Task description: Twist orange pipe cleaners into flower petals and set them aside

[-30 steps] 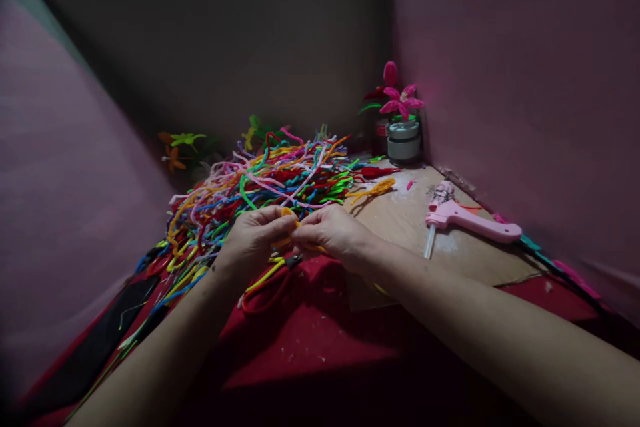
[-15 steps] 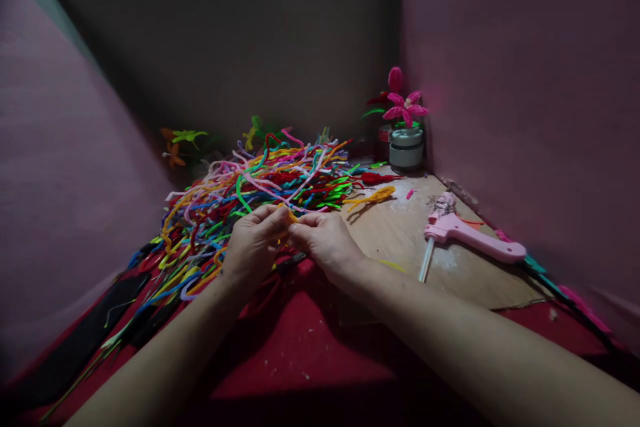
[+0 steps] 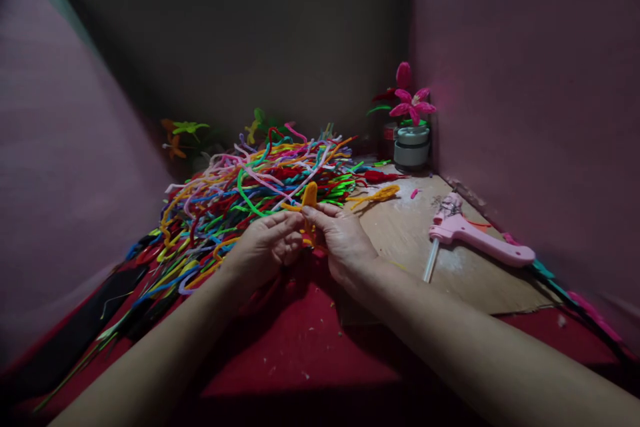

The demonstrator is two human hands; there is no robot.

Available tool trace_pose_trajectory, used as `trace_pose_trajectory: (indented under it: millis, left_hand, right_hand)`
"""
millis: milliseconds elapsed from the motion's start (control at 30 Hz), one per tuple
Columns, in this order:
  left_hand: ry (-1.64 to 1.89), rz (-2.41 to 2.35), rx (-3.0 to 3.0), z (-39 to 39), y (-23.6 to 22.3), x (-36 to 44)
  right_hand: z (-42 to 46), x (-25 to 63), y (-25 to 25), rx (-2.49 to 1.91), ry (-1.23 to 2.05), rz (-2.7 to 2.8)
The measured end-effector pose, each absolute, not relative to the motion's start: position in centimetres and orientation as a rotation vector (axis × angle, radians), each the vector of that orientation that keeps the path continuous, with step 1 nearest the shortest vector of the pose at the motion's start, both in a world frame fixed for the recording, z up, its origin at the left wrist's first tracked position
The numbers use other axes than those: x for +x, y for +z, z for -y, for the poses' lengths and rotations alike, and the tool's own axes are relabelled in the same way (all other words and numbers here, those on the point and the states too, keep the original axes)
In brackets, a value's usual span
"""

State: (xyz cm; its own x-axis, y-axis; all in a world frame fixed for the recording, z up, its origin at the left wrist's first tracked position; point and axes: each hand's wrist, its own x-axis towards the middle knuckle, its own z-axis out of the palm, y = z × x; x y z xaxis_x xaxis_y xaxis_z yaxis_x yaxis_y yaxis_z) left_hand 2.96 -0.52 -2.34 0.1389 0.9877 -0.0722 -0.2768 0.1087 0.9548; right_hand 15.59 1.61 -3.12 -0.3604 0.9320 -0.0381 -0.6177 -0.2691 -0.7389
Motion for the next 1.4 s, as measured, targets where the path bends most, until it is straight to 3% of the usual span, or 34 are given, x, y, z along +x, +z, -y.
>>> trace_pose_trajectory:
  millis: [433, 733, 933, 1233, 1400]
  left_hand:
    - [0.980, -0.987, 1.138, 1.6, -2.2, 3.7]
    - [0.845, -1.042, 1.155, 1.6, -2.9, 4.0]
    - [1.278, -1.381, 1.594, 1.2, -2.6, 3.3]
    - [1.130, -1.479, 2.520, 2.0, -3.5, 2.5]
    - [1.230, -1.543, 2.225, 2.4, -3.1, 2.5]
  right_hand:
    - [-1.5, 15.9, -4.2, -0.720, 1.541, 1.086]
    - [-2.5, 16.5, -2.3, -0.804, 1.446, 1.077]
    - [-2.7, 17.1, -1.6, -0.810, 1.466, 1.145]
    - [-2.0, 16.5, -3.4, -0.799, 1.662, 1.107]
    - [-1.8, 16.0, -3.3, -0.745, 1.661, 1.019]
